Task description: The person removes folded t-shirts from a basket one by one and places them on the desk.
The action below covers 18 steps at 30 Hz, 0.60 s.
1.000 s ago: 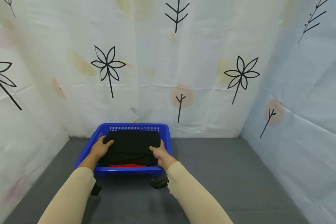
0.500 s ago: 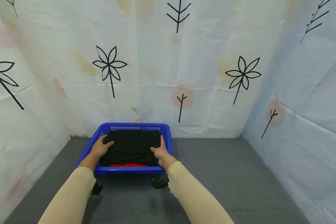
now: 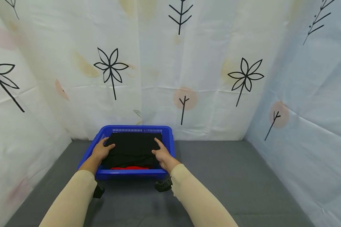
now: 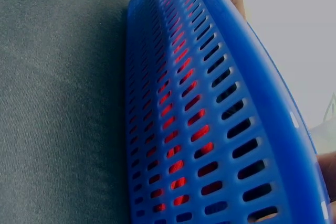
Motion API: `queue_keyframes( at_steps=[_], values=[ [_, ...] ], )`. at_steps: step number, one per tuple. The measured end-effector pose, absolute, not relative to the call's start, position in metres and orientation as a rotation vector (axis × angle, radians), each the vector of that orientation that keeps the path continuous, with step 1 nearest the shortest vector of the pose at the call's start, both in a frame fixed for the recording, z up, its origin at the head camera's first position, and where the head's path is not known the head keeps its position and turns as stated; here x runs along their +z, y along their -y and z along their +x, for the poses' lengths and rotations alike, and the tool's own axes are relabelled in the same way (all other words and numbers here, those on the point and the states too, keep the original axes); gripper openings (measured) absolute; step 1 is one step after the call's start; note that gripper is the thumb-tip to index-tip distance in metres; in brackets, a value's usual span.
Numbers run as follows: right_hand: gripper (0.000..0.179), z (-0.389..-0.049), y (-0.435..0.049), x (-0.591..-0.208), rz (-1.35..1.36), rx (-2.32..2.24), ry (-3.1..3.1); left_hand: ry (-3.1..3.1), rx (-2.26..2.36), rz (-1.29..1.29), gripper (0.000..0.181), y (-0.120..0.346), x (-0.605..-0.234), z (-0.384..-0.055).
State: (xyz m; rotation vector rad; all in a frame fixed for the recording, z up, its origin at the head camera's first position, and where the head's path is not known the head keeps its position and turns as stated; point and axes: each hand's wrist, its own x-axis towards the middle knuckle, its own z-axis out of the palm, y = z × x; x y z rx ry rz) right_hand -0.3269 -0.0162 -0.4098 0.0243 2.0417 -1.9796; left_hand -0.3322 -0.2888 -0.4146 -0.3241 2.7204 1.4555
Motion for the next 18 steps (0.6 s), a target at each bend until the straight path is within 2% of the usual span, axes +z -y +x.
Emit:
queue_keyframes(
  at_steps=[5, 18],
  values=[
    [0.056, -0.3267, 0.0158, -0.4119, 0.045, -1.942, -2.042, -2.722, 1.481, -0.352, 0.072, 0.2894, -0.4169, -0.332],
    [0.066, -0.3272, 0.0174, -0.4144, 0.107, -1.943, -2.125, -2.667, 1.554, -0.308, 0.07, 0.2923, -0.4196, -0.3337]
  ],
)
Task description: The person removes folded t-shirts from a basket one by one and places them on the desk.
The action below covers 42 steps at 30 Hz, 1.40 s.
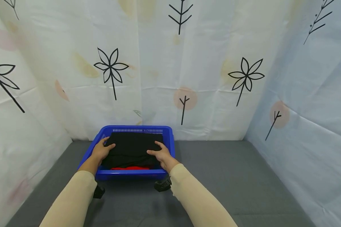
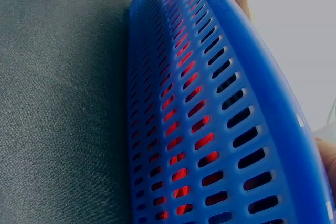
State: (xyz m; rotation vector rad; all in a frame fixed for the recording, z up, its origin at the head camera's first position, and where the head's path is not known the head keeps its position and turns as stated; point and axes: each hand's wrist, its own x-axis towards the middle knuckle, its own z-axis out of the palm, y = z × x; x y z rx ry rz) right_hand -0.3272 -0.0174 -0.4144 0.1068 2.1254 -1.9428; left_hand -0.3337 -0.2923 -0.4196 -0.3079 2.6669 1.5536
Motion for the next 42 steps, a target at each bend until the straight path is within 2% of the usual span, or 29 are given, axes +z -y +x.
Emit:
queue_keyframes(
  at_steps=[14, 42],
  values=[
    [0.071, -0.3287, 0.0198, -0.4156, 0.101, -1.966, -2.138, -2.641, 1.592, -0.297, 0.07, 0.2943, -0.4203, -0.3345],
    [0.07, -0.3237, 0.0162, -0.4069, 0.008, -2.041, -2.084, -2.601, 1.717, -0.267, 0.073, 0.2969, -0.4127, -0.3313]
  ],
)
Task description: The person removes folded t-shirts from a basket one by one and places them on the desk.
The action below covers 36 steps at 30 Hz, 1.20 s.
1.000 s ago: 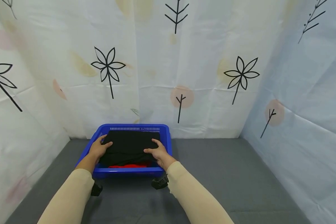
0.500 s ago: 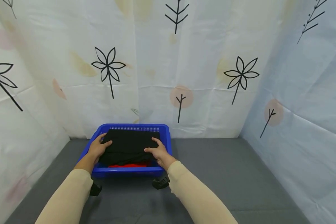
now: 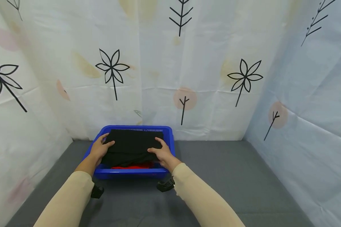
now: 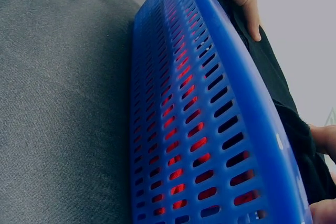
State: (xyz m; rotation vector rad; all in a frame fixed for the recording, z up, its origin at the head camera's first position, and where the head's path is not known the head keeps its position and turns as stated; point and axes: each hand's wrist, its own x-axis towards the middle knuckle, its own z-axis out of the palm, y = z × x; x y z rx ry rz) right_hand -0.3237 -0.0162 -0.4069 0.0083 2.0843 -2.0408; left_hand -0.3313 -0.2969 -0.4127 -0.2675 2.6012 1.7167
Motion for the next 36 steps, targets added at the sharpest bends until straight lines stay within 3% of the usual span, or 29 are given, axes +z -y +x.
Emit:
queue_keyframes(
  at_steps=[36],
  values=[
    [0.061, -0.316, -0.039, -0.384, -0.113, -2.267, -1.92, -2.562, 1.943, -0.048, 0.064, 0.244, -0.384, -0.309]
  ],
)
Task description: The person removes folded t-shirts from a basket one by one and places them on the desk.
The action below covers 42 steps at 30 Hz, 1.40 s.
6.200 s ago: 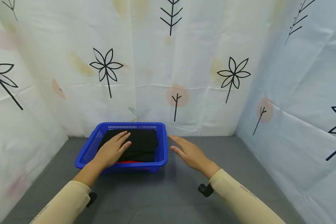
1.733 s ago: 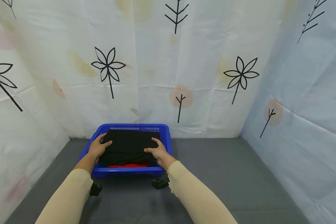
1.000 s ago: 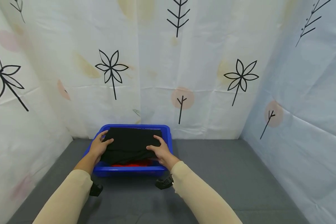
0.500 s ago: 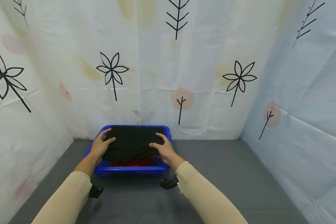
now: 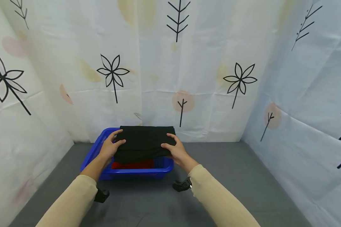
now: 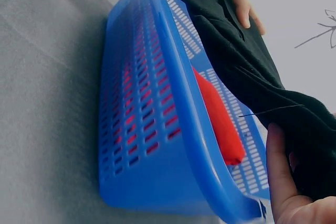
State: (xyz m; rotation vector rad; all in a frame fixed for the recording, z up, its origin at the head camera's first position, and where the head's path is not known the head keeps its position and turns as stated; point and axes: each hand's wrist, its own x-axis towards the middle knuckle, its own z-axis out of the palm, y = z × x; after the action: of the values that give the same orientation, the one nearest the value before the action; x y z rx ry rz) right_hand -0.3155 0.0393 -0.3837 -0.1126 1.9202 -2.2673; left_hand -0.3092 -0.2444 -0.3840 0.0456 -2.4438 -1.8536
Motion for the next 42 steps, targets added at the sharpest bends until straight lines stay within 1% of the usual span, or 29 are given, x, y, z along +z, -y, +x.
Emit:
queue_keyframes(
  at_steps=[7, 18, 25, 33, 42],
  values=[
    [0.062, -0.315, -0.056, -0.386, -0.159, -2.299, -1.902, 2.456, -1.891, -0.01, 0.067, 0.23, -0.385, -0.311],
    [0.063, -0.317, -0.084, -0.393, -0.148, -2.336, -1.889, 2.443, -1.95, -0.074, 0.07, 0.202, -0.391, -0.315],
    [0.062, -0.315, -0.1, -0.394, -0.137, -2.334, -1.895, 2.404, -2.0, -0.07, 0.069, 0.187, -0.395, -0.317],
    [0.055, -0.312, -0.125, -0.398, -0.141, -2.314, -1.948, 2.379, -2.055, -0.08, 0.066, 0.165, -0.397, -0.321],
    [0.055, -0.31, -0.15, -0.398, -0.092, -2.339, -1.972, 2.424, -2.022, -0.098, 0.064, 0.139, -0.401, -0.326]
  ],
)
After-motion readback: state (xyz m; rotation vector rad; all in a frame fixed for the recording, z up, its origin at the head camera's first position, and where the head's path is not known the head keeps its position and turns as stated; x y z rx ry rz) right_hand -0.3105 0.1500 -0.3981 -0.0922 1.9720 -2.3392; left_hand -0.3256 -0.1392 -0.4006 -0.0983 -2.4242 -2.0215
